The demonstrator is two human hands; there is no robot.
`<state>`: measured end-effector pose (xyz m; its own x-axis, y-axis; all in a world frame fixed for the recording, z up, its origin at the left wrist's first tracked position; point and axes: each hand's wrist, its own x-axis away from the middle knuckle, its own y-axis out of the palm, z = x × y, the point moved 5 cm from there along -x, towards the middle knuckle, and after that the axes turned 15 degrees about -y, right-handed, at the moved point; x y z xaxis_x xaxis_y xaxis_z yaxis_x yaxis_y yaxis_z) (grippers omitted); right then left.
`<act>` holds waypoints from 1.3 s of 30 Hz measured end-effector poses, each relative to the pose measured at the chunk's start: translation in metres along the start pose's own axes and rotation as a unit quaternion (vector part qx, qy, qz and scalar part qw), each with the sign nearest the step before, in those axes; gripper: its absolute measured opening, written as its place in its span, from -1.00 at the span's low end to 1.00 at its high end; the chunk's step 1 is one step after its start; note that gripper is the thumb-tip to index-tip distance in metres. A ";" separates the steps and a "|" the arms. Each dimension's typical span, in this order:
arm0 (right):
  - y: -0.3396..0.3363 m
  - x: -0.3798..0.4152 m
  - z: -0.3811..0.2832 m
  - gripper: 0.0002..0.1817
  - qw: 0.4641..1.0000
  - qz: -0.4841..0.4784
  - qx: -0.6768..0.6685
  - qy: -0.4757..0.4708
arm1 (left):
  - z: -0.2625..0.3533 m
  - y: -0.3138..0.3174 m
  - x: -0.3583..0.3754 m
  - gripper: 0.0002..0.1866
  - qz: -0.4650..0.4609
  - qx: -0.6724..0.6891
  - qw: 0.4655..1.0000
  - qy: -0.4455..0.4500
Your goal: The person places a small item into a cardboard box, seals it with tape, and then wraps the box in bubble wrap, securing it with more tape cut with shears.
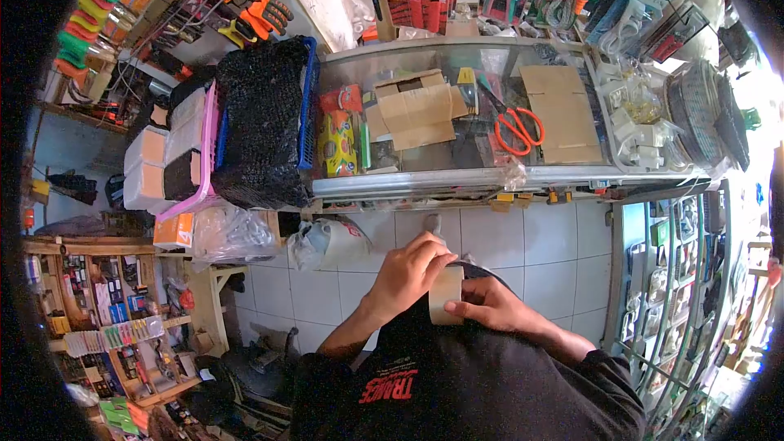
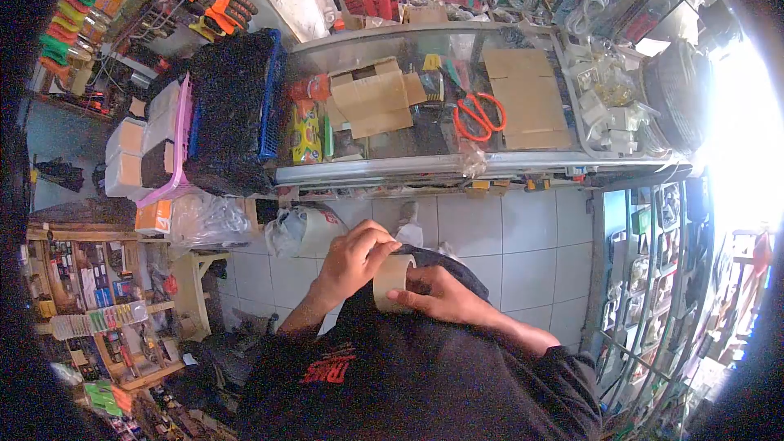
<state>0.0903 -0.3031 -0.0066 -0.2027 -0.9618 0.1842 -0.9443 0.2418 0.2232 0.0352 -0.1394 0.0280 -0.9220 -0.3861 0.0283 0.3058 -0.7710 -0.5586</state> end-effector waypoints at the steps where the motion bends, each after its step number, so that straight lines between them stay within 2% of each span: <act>1: 0.000 0.000 0.003 -0.55 1.000 -0.019 0.016 0.012 | 0.000 0.001 0.001 -0.85 -0.004 -0.002 1.000 -0.009; 4: 0.002 -0.003 -0.010 -0.53 0.999 -0.027 -0.015 0.014 | -0.014 0.004 0.000 -0.87 -0.045 0.083 0.995 -0.027; 7: -0.003 -0.003 -0.006 -0.54 0.998 -0.069 -0.013 0.002 | -0.018 -0.001 -0.003 -0.88 -0.107 0.099 0.987 -0.070; 10: -0.016 -0.005 -0.013 -0.55 0.993 -0.112 0.025 -0.017 | -0.006 -0.002 -0.002 -0.87 -0.092 0.072 0.993 -0.033; 13: -0.025 -0.005 -0.004 -0.53 0.984 -0.158 0.076 -0.005 | -0.005 0.002 -0.002 -0.87 -0.065 0.110 0.990 -0.051; 16: -0.024 -0.011 -0.008 -0.52 0.980 -0.175 0.096 0.005 | -0.018 0.001 -0.003 -0.86 -0.107 0.144 0.979 -0.094; 20: -0.020 -0.019 -0.010 -0.53 0.972 -0.191 0.136 0.013 | -0.032 0.001 -0.002 -0.81 -0.111 0.156 0.974 -0.120; 24: -0.017 -0.019 -0.015 -0.52 0.975 -0.185 0.122 0.008 | -0.031 0.001 0.001 -0.71 -0.103 0.186 0.960 -0.181; 26: -0.017 -0.017 -0.016 -0.50 0.977 -0.181 0.114 0.000 | -0.032 0.002 0.001 -0.66 -0.111 0.228 0.949 -0.188; 29: -0.023 -0.016 -0.026 -0.55 0.972 -0.219 0.087 0.009 | -0.024 0.000 -0.003 -0.71 -0.128 0.172 0.968 -0.133; 32: -0.052 -0.012 -0.024 -0.49 0.952 -0.278 0.126 0.028 | -0.021 0.000 -0.005 -0.80 -0.139 0.139 0.972 -0.126; 33: -0.066 -0.014 -0.038 -0.57 0.952 -0.270 0.143 0.030 | -0.019 0.001 -0.006 -0.82 -0.138 0.132 0.974 -0.119; 35: -0.101 -0.027 -0.061 -0.67 0.914 -0.242 0.272 -0.180 | -0.015 0.001 -0.007 -0.85 -0.137 0.116 0.978 -0.104; 37: -0.154 -0.043 -0.064 -0.78 0.925 -0.050 0.368 -0.076 | -0.011 0.005 -0.006 -0.85 -0.139 0.110 0.978 -0.112; 39: -0.179 -0.063 -0.087 -0.70 0.893 0.131 0.424 -0.078 | -0.007 0.007 -0.006 -0.84 -0.131 0.111 0.980 -0.098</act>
<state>0.2946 -0.2749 0.0247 -0.4168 -0.9086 -0.0263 -0.7030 0.3405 -0.6243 0.0415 -0.1387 0.0181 -0.9195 -0.2326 0.3170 0.1282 -0.9395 -0.3176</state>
